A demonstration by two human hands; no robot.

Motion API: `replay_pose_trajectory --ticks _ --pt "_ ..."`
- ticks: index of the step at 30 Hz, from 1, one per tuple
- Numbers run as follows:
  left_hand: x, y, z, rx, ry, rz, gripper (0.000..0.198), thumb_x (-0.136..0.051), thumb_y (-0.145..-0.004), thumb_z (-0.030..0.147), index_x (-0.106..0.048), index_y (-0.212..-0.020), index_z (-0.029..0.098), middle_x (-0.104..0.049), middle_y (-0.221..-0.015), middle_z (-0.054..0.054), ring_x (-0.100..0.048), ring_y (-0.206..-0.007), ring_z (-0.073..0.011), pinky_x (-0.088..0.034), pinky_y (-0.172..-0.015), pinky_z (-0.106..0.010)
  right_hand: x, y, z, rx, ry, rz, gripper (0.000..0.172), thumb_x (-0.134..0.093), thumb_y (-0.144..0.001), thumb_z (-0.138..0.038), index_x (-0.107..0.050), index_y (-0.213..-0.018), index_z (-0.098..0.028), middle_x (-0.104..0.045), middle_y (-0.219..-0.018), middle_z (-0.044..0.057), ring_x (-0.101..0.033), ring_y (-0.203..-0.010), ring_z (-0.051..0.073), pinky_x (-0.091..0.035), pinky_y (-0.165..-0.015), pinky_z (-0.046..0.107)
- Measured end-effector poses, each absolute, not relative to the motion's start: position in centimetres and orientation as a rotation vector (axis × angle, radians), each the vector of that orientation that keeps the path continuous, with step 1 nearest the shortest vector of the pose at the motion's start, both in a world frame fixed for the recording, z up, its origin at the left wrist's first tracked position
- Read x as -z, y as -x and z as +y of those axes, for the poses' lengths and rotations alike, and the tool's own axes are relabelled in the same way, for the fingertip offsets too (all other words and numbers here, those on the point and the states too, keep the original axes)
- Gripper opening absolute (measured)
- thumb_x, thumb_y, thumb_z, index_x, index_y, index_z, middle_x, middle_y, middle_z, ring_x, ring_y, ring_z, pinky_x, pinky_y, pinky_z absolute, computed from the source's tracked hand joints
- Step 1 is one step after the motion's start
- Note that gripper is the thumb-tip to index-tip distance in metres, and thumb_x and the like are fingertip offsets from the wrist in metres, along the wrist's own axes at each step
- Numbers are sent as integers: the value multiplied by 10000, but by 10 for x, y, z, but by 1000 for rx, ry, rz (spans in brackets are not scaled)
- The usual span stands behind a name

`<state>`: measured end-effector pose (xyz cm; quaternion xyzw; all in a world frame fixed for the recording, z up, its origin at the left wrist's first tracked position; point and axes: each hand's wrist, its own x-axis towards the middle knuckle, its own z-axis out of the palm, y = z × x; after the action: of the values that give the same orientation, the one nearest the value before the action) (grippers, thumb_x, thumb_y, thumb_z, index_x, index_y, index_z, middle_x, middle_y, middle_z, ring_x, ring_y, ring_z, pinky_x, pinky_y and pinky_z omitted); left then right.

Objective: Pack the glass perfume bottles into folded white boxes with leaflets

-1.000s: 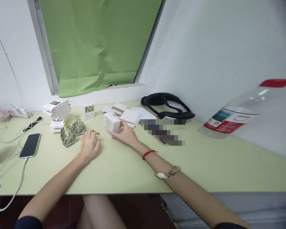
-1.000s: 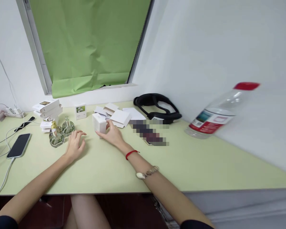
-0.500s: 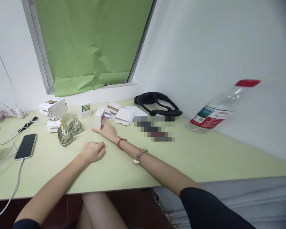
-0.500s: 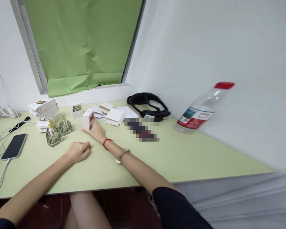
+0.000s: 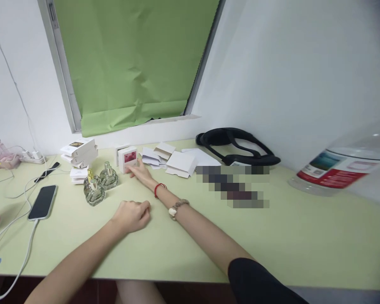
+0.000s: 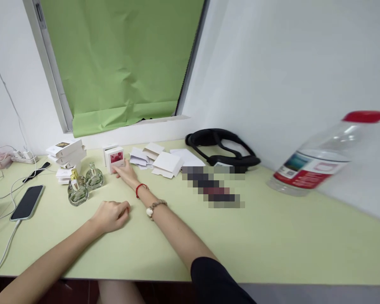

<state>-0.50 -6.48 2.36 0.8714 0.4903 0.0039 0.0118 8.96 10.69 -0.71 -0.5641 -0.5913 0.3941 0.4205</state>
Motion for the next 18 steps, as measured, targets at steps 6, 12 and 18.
replay_pose_trajectory --ticks 6,12,18 --pt "-24 5 -64 30 -2777 1469 190 -352 -949 239 -525 -1013 193 -708 -925 -52 -678 -830 -193 -468 -681 -277 11 -94 110 -1171 1192 -1470 667 -659 -796 -344 -340 -1369 -221 -718 -1053 59 -678 -709 117 -373 -434 133" --pt "-27 5 -65 59 -2787 1457 196 -348 -950 229 -526 -1021 187 -704 -929 -62 -675 -834 -199 -478 -685 -288 8 -96 107 -1191 1086 -1464 729 -607 -824 -243 -258 -1463 -286 -676 -1163 66 -678 -805 122 -389 -439 105" --pt "-30 5 -66 52 -2777 1470 200 -342 -953 236 -528 -1011 193 -706 -926 -58 -674 -834 -194 -470 -684 -280 7 -98 108 -1182 1085 -1468 907 -574 -800 -198 -80 -1554 -298 -639 -1189 66 -635 -964 156 -422 -460 102"
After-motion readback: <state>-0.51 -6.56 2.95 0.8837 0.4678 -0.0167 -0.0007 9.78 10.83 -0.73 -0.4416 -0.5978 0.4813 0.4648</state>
